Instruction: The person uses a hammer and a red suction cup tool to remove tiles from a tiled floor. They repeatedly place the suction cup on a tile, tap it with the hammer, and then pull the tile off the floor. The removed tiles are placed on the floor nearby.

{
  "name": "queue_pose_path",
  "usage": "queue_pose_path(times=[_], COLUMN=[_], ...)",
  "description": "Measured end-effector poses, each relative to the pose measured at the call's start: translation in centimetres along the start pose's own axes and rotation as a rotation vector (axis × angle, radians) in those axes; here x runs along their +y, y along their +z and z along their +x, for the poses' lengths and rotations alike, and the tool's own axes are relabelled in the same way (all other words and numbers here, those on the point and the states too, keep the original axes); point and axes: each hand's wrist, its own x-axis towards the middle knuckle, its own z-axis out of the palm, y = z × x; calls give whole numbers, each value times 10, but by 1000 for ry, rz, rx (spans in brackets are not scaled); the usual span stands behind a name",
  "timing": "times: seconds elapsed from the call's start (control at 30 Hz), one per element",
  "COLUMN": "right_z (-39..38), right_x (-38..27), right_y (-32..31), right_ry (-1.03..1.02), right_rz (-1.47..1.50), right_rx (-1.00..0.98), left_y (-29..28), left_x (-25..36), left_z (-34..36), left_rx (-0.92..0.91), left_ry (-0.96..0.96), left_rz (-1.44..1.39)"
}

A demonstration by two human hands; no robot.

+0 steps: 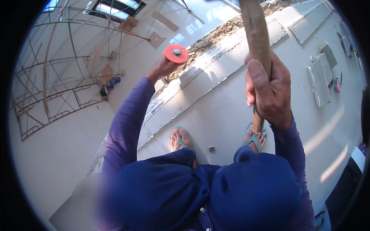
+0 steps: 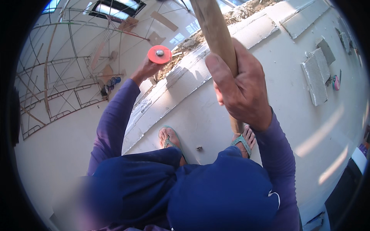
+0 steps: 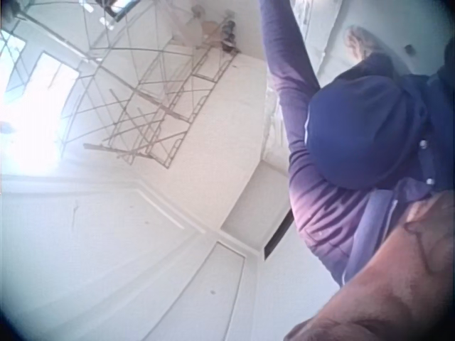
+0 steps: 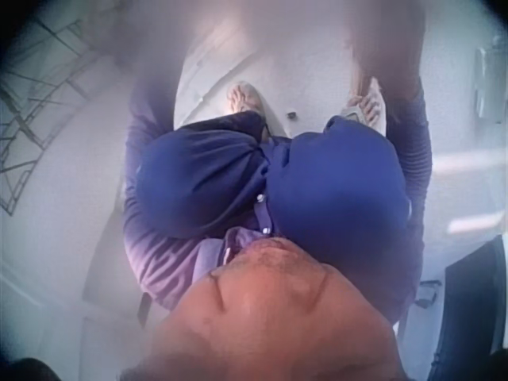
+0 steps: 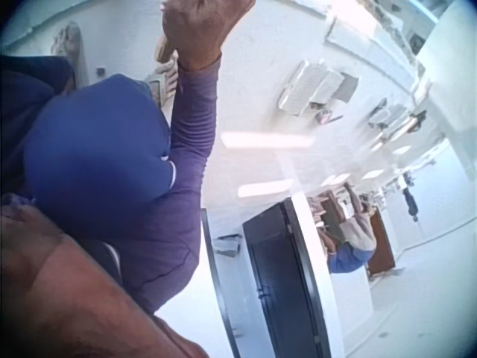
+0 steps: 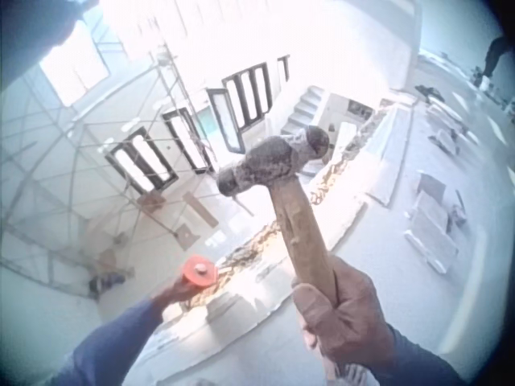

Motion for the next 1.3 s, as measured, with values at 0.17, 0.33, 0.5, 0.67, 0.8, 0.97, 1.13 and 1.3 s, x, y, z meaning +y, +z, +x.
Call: queue_pose_path(times=[0.17,0.33,0.5,0.67,0.8,0.97,1.13,1.3], right_z=[26,25,46,51,46,62,60,54], right_x=[42,116,35,73,117,60,92,110], right_y=[40,16,-2,9,7,0,17,-3], right_ry=[-102,52,98,-172,330,201,12,425], right_rz=[-61,-456,52,174,-329,-126,78,-215], right_rx=[107,-128,89,280,-254,-31,317,-277], left_y=[3,20,9,9,11,6,10,11], left_x=[-4,18,-19,-12,0,-16,-5,-5], left_z=[12,30,27,34,38,32,46,40], left_rx=[19,-74,-102,-134,-175,-203,-266,-229], left_ry=[51,29,-54,-93,-46,-134,-124,-128], left_rz=[64,167,-35,-39,17,-34,29,-41])
